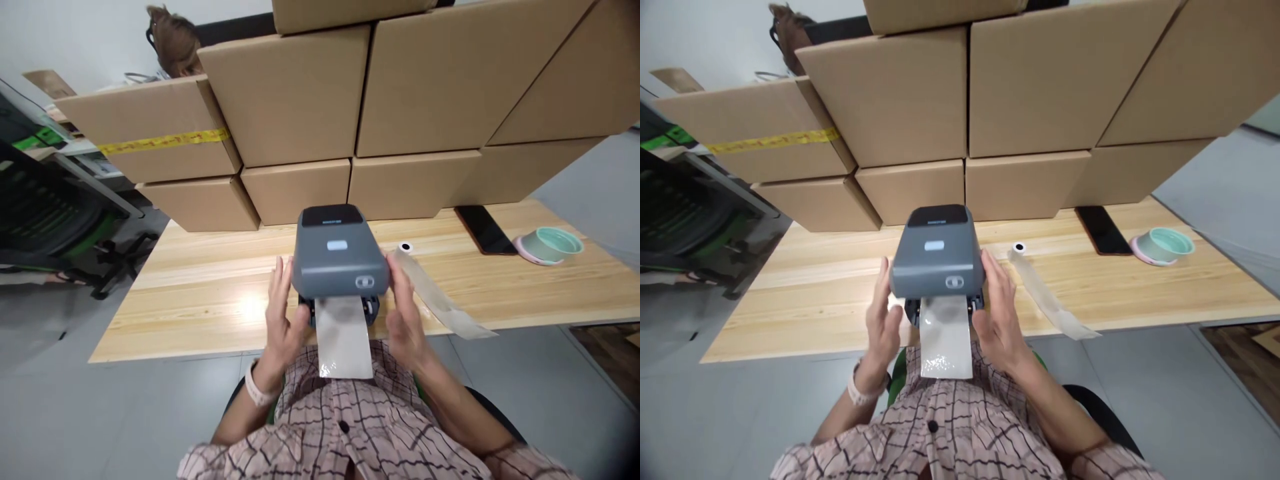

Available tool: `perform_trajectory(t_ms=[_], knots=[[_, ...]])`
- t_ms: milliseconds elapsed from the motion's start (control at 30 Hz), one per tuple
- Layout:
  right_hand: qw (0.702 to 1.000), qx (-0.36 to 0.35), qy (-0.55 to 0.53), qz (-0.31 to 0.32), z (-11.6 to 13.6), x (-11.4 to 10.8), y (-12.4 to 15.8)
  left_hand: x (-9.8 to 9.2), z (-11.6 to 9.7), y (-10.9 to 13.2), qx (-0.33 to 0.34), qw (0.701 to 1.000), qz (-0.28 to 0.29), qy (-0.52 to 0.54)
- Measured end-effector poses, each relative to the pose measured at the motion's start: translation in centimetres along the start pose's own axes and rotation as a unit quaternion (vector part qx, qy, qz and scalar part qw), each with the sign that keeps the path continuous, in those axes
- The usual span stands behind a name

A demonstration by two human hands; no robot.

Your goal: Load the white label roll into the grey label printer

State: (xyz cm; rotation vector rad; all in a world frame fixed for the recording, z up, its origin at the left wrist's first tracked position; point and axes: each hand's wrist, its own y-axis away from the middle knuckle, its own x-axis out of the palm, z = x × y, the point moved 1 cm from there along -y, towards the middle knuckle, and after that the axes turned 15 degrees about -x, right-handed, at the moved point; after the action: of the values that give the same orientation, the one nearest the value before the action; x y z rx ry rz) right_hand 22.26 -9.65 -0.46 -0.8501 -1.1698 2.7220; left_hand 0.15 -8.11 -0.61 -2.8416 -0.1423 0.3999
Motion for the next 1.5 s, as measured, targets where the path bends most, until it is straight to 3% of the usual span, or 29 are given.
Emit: perform_trajectory(t_ms=[100,200,333,400,533,667,700,767,833,900,967,1033,1100,1167,1333,1433,1500], knots=[[0.988,-0.075,0.139,0.001,0.1,-0.9,-5.4,-0.8,-0.1,-4.9,0.004,0.998,-0.031,0.055],[0.97,-0.107,0.22,-0.008,-1.0,-1.0,-10.9,-0.5,1.2,-8.5,-0.067,0.996,0.0,0.058],[0.968,-0.104,0.229,-0.005,-4.4,-0.4,-16.8,0.8,3.9,-9.3,-0.195,0.97,0.115,0.091],[0.971,-0.09,0.222,0.008,-6.5,0.0,-19.2,1.3,4.7,-8.9,-0.227,0.957,0.139,0.115],[0.974,-0.066,0.217,0.029,-8.4,0.4,-21.6,1.4,4.5,-8.4,-0.228,0.959,0.15,0.081],[0.955,-0.171,0.241,0.0,-5.1,0.2,-19.1,0.9,3.5,-8.3,-0.211,0.969,0.103,-0.076],[0.95,-0.207,0.231,0.019,-4.1,0.2,-18.0,0.8,3.3,-8.3,-0.213,0.967,0.096,-0.105],[0.942,-0.24,0.187,0.138,-2.6,0.7,-15.8,0.8,3.1,-8.3,-0.219,0.962,0.105,-0.127],[0.915,-0.209,0.151,0.31,-2.4,1.7,-14.5,0.8,3.1,-8.3,-0.225,0.959,0.117,-0.129],[0.866,-0.152,0.134,0.456,-3.2,3.0,-14.3,0.8,3.1,-8.4,-0.222,0.958,0.124,-0.133],[0.82,-0.114,0.126,0.546,-4.4,4.4,-14.8,0.7,3.0,-8.6,-0.216,0.957,0.134,-0.14],[0.796,-0.102,0.114,0.586,-5.4,5.5,-15.6,0.7,2.9,-8.8,-0.211,0.956,0.145,-0.146],[0.798,-0.099,0.098,0.586,-5.8,5.6,-16.1,0.6,2.8,-8.9,-0.208,0.955,0.151,-0.145],[0.822,-0.107,0.051,0.558,-5.7,4.4,-16.4,0.6,2.8,-8.8,-0.207,0.957,0.153,-0.136],[0.884,-0.137,-0.127,0.429,-5.1,-2.7,-16.8,0.7,3.2,-8.6,-0.208,0.962,0.144,-0.104],[0.934,-0.082,-0.126,0.325,-6.4,-6.5,-17.0,0.8,3.6,-8.6,-0.214,0.962,0.145,-0.092],[0.96,-0.027,-0.106,0.259,-8.1,-7.7,-16.8,0.8,3.7,-8.6,-0.212,0.963,0.144,-0.085]])
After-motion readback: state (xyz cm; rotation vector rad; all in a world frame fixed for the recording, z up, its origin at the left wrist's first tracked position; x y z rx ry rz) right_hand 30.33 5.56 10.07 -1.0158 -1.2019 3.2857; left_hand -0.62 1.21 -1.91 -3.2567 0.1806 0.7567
